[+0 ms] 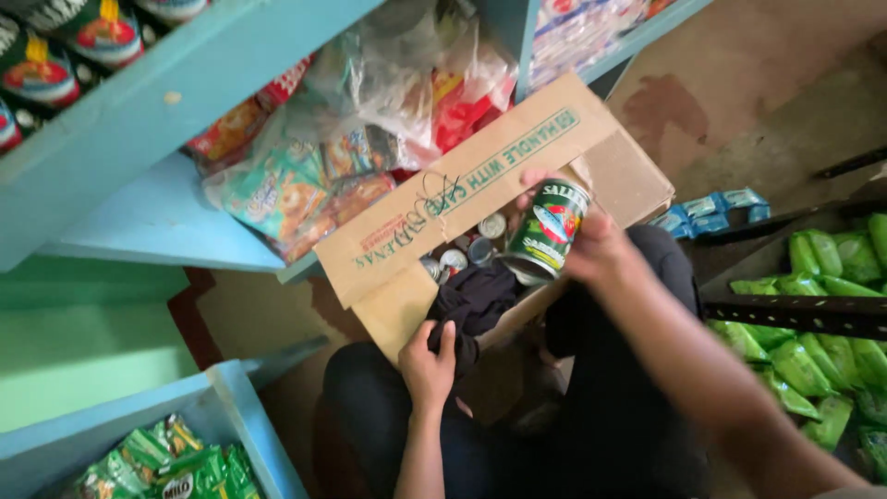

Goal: Restocking canned sardines from a cardboard box onto store shelves after wiping them with a cloth.

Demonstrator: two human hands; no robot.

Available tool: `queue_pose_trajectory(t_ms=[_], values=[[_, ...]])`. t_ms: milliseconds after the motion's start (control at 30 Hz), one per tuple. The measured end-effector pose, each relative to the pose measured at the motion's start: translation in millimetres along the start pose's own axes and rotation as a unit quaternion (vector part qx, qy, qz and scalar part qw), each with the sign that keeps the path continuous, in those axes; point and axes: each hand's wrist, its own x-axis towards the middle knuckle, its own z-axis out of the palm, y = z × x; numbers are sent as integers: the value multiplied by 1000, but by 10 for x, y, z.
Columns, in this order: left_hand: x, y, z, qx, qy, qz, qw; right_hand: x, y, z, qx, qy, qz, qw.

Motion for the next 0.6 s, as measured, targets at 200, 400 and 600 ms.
queue_pose_trajectory(t_ms=[200, 400, 600], values=[[47, 79, -125, -148, 32, -71, 986, -286, 541, 186, 202, 195, 4, 960], [84, 1194, -389, -100, 121, 149, 976, -466, 967, 240, -8, 368, 93, 925], [397, 1286, -114, 11, 161, 307, 938, -687, 1179, 310, -113, 353, 101, 923]])
